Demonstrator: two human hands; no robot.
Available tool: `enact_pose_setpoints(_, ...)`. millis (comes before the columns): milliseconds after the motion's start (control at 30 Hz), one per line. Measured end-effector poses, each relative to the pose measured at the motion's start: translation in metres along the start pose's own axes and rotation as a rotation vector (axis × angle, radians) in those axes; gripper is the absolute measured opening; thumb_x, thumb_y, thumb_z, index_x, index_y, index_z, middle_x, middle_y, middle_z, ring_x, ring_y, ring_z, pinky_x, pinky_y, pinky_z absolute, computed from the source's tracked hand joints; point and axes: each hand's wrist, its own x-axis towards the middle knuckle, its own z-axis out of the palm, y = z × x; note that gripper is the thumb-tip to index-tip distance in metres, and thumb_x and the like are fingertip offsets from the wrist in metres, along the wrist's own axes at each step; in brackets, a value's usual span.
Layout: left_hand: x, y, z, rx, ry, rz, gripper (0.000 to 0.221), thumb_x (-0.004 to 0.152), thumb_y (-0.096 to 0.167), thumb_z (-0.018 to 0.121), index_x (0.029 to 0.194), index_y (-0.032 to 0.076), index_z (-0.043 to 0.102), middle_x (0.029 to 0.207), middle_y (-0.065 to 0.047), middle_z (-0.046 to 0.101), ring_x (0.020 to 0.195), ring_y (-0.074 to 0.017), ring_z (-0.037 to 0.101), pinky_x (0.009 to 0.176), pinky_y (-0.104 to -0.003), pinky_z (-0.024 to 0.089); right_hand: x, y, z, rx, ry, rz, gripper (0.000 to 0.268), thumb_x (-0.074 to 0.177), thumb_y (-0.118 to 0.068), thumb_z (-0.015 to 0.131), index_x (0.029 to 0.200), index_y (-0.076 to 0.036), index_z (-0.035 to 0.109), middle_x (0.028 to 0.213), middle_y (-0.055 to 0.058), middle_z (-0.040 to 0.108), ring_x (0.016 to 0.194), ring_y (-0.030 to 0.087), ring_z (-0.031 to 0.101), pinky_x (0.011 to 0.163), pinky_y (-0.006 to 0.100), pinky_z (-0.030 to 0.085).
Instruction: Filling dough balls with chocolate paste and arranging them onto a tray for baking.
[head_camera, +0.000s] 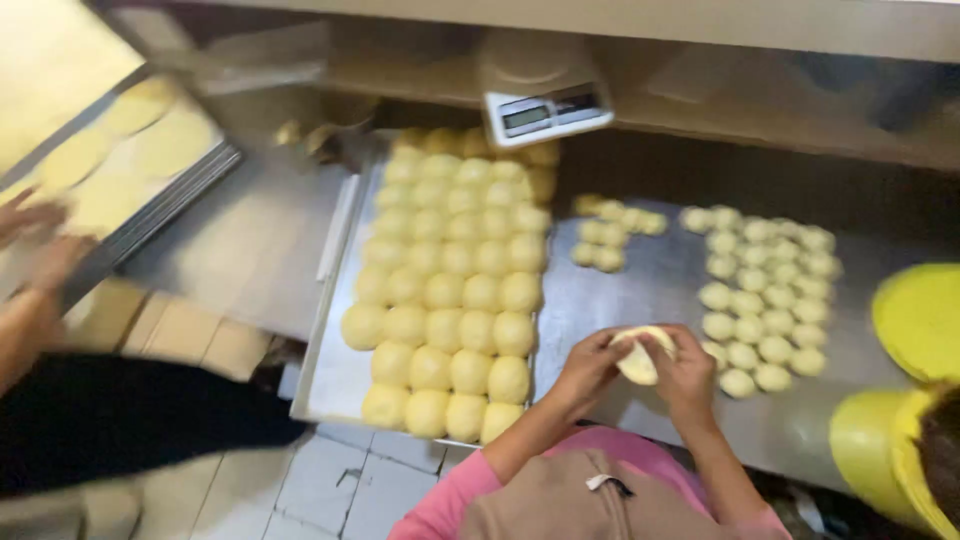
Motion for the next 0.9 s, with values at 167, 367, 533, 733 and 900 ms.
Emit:
enact_pose_setpoints(167,0.01,-0.012,0.018,-0.083,-0.177,-0.334,0.027,0.104,0.024,0.065,0.12,0.003,0.067,0.111,-0.007,0.067,0.1,-0.0167,0.067,0.087,-0.028,0.054,-0.014,-0.018,-0.038,-0.116,0.087,-0.021,0.015,0.092,-0.034,0.078,0.103,-0.023,0.078,0.072,0.004,0.074,0.066,0.01,0.062,0.065,0.03,0.053)
enact_pose_setpoints(367,0.035,-0.036,0.024,0.038,-0.119,-0.512,0.034,0.102,0.029,0.065,0.12,0.0,0.062,0.12,-0.015,0.07,0.103,-0.0241,0.074,0.087,-0.032,0.063,-0.051,0.0,-0.126,-0.375,0.377,-0.141,0.043,0.093,-0.036,0.076,0.13,-0.016,0.065,0.104,0.009,0.075,0.088,0.028,0.072,0.072,0.041,0.058)
enact_pose_setpoints(533,0.054,-0.047,0.018,0.089,-0.135,-0.545,0.039,0.101,0.033,0.066,0.122,0.001,0.064,0.124,-0.015,0.071,0.108,-0.0265,0.073,0.094,-0.04,0.061,-0.094,0.025,-0.186,-0.195,0.981,-0.256,0.047,0.1,-0.024,0.075,0.136,-0.007,0.049,0.099,0.007,0.054,0.08,0.015,0.056,0.062,0.023,0.049)
enact_pose_setpoints(733,0.053,-0.049,0.047,0.13,-0.197,-0.626,0.032,0.099,0.023,0.069,0.121,0.001,0.063,0.129,-0.017,0.068,0.113,-0.0282,0.071,0.103,-0.044,0.056,-0.103,0.037,-0.25,0.076,1.102,0.009,0.058,0.108,-0.038,0.071,0.146,-0.013,0.034,0.106,0.002,0.047,0.08,0.009,0.046,0.065,0.022,0.04)
enact_pose_setpoints(900,0.047,-0.054,0.057,0.123,-0.239,-0.69,0.029,0.095,0.017,0.069,0.121,0.003,0.065,0.13,-0.016,0.069,0.115,-0.0305,0.07,0.106,-0.048,0.053,-0.094,0.014,-0.275,-0.633,0.761,-0.151,0.027,0.104,-0.002,0.068,0.078,-0.007,0.072,0.081,0.009,0.076,0.073,0.031,0.072,0.065,0.034,0.054)
